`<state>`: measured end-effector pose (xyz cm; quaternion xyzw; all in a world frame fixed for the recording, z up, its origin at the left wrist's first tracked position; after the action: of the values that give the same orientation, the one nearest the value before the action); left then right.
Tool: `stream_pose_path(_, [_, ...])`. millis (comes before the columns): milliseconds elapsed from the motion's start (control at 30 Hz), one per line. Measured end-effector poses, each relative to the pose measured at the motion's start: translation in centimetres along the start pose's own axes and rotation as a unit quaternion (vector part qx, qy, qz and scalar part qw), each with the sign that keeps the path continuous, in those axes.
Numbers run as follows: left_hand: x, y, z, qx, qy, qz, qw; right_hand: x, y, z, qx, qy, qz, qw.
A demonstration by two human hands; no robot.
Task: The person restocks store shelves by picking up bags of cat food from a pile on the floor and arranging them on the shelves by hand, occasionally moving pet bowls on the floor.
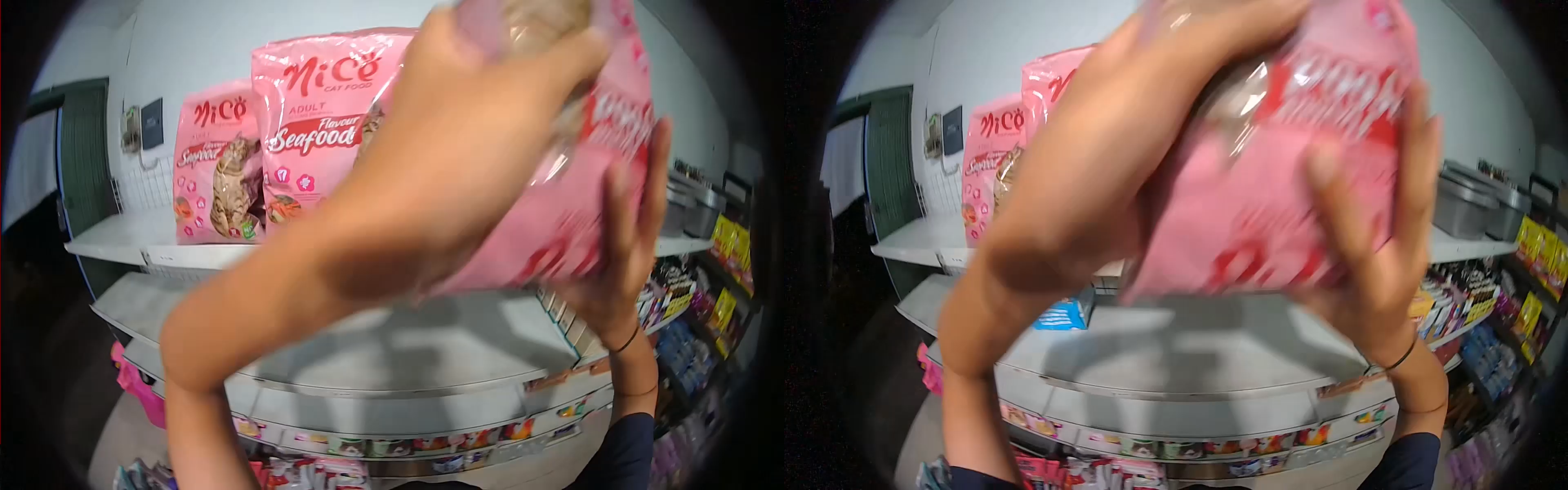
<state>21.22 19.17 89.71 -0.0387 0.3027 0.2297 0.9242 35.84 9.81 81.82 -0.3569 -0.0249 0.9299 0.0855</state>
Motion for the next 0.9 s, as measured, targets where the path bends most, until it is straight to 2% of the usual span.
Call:
stream_pose_path(67, [-2.1, 0.1, 2.9, 0.054, 0.07, -0.03, 0.996, -2.8, -0.4, 2.4, -0.042, -0.091, 0.028, 0.995])
stream_pose_path(167, [-4.0, 0.4, 7.0, 0.168, 0.173, -0.056, 0.969, -5.9, -1.5, 4.6, -0.039, -0.078, -0.003, 0.996])
stream_pose_path(200, [-3.7, 1.3, 8.7, 0.175, 0.164, -0.055, 0.969, -6.9, -1.8, 5.1, -0.046, -0.077, -0.02, 0.996])
stream_pose_path(233, [-3.6, 2.8, 10.4, 0.108, 0.003, 0.096, 0.989, -7.8, -1.9, 5.6, -0.052, -0.072, -0.029, 0.996])
stream_pose_path(267, [-3.5, 4.2, 11.7, 0.034, -0.157, 0.238, 0.958, -8.7, -2.5, 5.8, -0.045, -0.083, -0.019, 0.995])
stream_pose_path(300, [-3.0, 5.0, 12.0, 0.038, -0.164, 0.239, 0.956, -9.7, -3.0, 6.0, -0.039, -0.094, -0.007, 0.995])
stream_pose_path(400, [-3.0, 6.6, 11.8, 0.148, -0.324, 0.453, 0.817, -12.9, -4.4, 7.5, -0.031, -0.097, 0.005, 0.995])
stream_pose_path(433, [-2.9, 7.3, 12.3, 0.15, -0.329, 0.455, 0.813, -14.1, -4.9, 8.1, -0.021, -0.095, 0.014, 0.995])
stream_pose_path(533, [-1.9, 9.3, 13.7, 0.173, -0.398, 0.491, 0.755, -18.0, -7.2, 10.3, 0.021, -0.116, 0.07, 0.991])
stream_pose_path(567, [-1.3, 10.1, 15.6, 0.169, -0.397, 0.493, 0.755, -19.5, -8.1, 11.1, 0.052, -0.14, 0.114, 0.982])
stream_pose_path(633, [-0.9, 12.8, 20.9, 0.028, -0.309, 0.466, 0.829, -21.9, -10.2, 12.5, 0.08, -0.163, 0.161, 0.97])
stream_pose_path(667, [-1.0, 13.5, 22.1, 0.026, -0.308, 0.468, 0.828, -23.0, -11.4, 13.0, 0.105, -0.181, 0.175, 0.962])
stream_pose_path(733, [0.8, 15.3, 24.0, 0.07, -0.01, 0.507, 0.859, -24.7, -13.9, 13.6, 0.158, -0.212, 0.2, 0.943])
stream_pose_path(900, [2.4, 16.0, 26.6, 0.111, -0.04, 0.431, 0.895, -26.9, -18.2, 13.5, 0.193, -0.224, 0.187, 0.937])
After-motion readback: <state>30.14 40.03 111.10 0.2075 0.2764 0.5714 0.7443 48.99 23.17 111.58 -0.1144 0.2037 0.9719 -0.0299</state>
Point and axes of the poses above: each hand's wrist, its own z-axis towards the middle knuckle, its own y-axis out of the back of the hand, x = y × z, the point moved 3 cm from there along z, towards the middle knuckle, and after that the axes turned 1 degree about z, right-handed, at the moved point
